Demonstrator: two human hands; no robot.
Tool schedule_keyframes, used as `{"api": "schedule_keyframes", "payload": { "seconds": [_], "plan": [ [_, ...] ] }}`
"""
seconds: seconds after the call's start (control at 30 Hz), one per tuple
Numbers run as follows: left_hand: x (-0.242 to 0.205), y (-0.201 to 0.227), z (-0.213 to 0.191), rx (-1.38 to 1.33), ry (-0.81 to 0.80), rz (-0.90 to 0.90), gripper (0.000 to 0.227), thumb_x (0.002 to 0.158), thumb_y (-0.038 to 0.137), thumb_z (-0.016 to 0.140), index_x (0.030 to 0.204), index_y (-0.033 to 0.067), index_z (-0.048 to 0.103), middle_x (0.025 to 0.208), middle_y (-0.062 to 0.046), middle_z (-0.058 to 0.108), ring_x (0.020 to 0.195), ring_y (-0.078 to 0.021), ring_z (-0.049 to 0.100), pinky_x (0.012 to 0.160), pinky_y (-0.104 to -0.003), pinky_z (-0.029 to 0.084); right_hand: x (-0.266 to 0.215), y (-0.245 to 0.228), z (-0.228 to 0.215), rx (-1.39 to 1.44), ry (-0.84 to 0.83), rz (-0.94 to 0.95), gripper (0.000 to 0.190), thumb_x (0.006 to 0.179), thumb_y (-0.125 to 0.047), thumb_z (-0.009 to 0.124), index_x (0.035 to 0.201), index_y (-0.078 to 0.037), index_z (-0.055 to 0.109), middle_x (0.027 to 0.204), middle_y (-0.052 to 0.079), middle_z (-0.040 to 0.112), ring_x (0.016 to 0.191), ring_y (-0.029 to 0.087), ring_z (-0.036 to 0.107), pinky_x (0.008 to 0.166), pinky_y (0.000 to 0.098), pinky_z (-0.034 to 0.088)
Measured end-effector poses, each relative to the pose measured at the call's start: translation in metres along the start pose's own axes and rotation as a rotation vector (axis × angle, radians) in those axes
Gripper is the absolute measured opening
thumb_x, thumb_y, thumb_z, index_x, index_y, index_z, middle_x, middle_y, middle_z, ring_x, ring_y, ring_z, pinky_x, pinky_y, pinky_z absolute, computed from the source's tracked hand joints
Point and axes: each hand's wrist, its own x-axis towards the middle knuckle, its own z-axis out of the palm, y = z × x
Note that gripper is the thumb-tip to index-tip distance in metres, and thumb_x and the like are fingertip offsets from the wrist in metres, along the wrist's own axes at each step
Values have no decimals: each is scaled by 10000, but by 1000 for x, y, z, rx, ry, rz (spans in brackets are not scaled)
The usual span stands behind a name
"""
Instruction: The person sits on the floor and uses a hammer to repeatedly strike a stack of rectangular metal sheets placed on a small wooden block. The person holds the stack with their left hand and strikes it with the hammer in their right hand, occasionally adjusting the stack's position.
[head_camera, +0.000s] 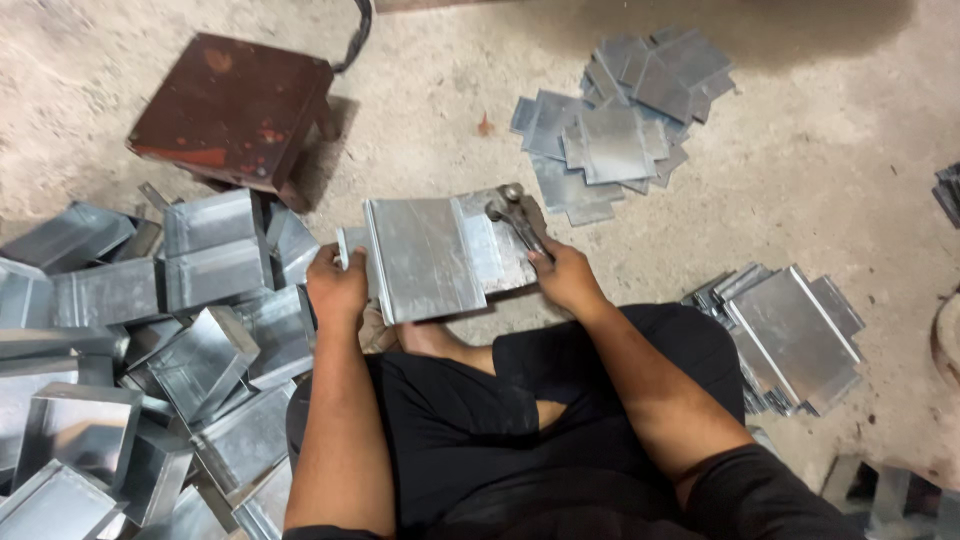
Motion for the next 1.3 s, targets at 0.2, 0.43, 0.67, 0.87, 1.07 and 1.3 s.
{"api": "schedule_keyframes", "payload": {
  "seconds": [0.2, 0.43, 0.67, 0.87, 1.07, 1.3],
  "plan": [
    [2, -17, 2, -155, -254, -263, 348, 928, 255, 730, 1067, -65, 728, 837, -143, 689, 683, -244, 564, 653, -422, 462, 0, 31, -18, 406, -152, 93, 306, 968, -231, 622, 1214, -51, 652, 679, 35, 622, 467, 107, 466, 406, 297, 381],
    [11, -56, 32, -408, -53, -212, 274, 985, 193, 656, 1005, -77, 690, 813, -137, 668, 666, -204, 585, 628, -376, 489, -24, 74, -33, 643, -227, 314, 197, 984, -227, 657, 962, -40, 601, 650, 4, 514, 471, 76, 420, 399, 244, 333],
    [-41, -45, 53, 589, -727, 161, 435, 934, 452, 737, 1003, 25, 781, 903, -190, 735, 844, -344, 712, 806, -436, 560, -6, 74, -28, 730, -120, 289, 183, 976, -203, 664, 959, -37, 589, 663, 15, 519, 480, 87, 433, 407, 248, 352],
    [-49, 24, 55, 624, -120, 706, 732, 866, 576, 633, 1460, 161, 533, 1497, -164, 526, 1391, -432, 471, 1127, -625, 341, -11, 86, -28, 834, -94, 377, 183, 954, -186, 696, 929, -64, 562, 679, 15, 517, 498, 89, 443, 425, 245, 364],
    [-65, 45, 88, 939, -458, 615, 885, 852, 707, 600, 1505, 150, 382, 1607, -114, 345, 1485, -389, 202, 1110, -763, 17, 1, 86, -32, 888, -89, 420, 199, 945, -180, 698, 904, -63, 543, 695, 23, 513, 510, 92, 444, 434, 251, 369],
    [-85, 19, 87, 705, -334, 810, 733, 854, 563, 709, 1390, 77, 594, 1237, -136, 656, 1137, -346, 612, 1076, -637, 336, 6, 93, -21, 877, -112, 404, 241, 941, -181, 717, 901, -63, 511, 708, 25, 506, 514, 94, 438, 433, 257, 366]
  ]
}}
